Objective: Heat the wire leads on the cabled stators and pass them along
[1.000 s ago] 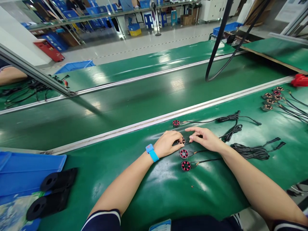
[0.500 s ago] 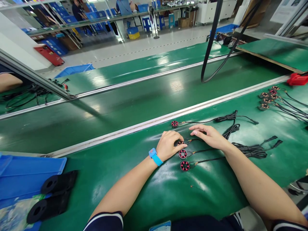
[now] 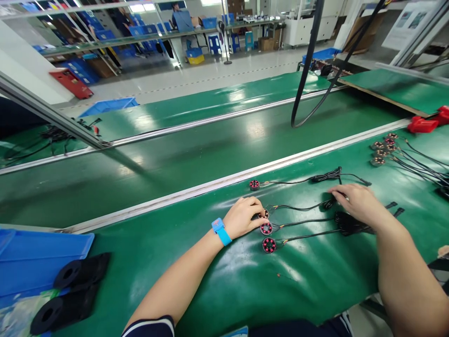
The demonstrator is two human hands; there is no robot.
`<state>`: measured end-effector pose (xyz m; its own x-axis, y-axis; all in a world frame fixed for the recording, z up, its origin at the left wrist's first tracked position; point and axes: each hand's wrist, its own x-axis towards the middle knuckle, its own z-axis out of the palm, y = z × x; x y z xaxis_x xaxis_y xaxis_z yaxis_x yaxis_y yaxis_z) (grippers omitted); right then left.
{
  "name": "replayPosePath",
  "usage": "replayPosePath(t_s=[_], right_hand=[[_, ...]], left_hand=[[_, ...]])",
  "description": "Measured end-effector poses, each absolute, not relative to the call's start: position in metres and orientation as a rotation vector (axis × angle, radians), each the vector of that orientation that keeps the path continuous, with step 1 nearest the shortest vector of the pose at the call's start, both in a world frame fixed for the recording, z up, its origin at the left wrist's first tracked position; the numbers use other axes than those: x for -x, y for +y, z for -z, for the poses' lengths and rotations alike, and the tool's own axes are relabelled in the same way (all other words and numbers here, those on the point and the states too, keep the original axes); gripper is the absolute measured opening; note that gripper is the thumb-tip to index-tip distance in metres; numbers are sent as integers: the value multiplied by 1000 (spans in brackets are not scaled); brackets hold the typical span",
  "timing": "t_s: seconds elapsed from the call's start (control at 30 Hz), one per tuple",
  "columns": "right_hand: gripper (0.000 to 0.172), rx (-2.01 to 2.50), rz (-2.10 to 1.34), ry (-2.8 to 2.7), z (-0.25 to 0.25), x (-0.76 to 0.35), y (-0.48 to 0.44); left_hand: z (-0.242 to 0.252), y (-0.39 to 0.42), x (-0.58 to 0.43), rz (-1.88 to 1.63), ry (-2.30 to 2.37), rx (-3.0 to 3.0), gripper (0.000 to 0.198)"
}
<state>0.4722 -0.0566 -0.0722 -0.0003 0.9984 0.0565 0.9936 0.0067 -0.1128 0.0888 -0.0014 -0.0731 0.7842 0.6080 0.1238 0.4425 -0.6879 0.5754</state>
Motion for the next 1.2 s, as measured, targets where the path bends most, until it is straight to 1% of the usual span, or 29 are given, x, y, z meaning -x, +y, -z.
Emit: replayPosePath(t_s=[0.13,0.27,0.33,0.4,0.47,0.5,0.67,0.83,1.03,1.2], right_hand=[[38,2297,-44,-2096,72,-490,-82],[42,2213,75,-2141,57,-489,-84],[44,2095,106,-2173,48,-475,-72],[42,1954,69,-2218,40,-451,-54],[39,1812,-20,-2276,38,-420,-34],[37,1749,-75,-2304,38,-405,-24],[29,1494,-346,-2275,60,-343,17],[31,1332,-578,-2084,81,-321,27],[36,1373,-892,-1953,79,-322,24],[34,1386,-1229,-1737,78,-325,25]], left_hand=[[74,-4,-92,-431,776,-2462,20],[67,5,-93,-707,1065,-2374,23],[64,17,-94,-810,1239,-2309,32],[66,31,-98,-789,1346,-2293,44],[73,42,-103,-749,1387,-2280,53],[78,46,-106,-755,1387,-2268,54],[100,56,-113,-863,1284,-2266,47],[98,51,-111,-957,1175,-2344,48],[93,41,-112,-996,1113,-2475,41],[93,36,-114,-1009,1089,-2549,39]])
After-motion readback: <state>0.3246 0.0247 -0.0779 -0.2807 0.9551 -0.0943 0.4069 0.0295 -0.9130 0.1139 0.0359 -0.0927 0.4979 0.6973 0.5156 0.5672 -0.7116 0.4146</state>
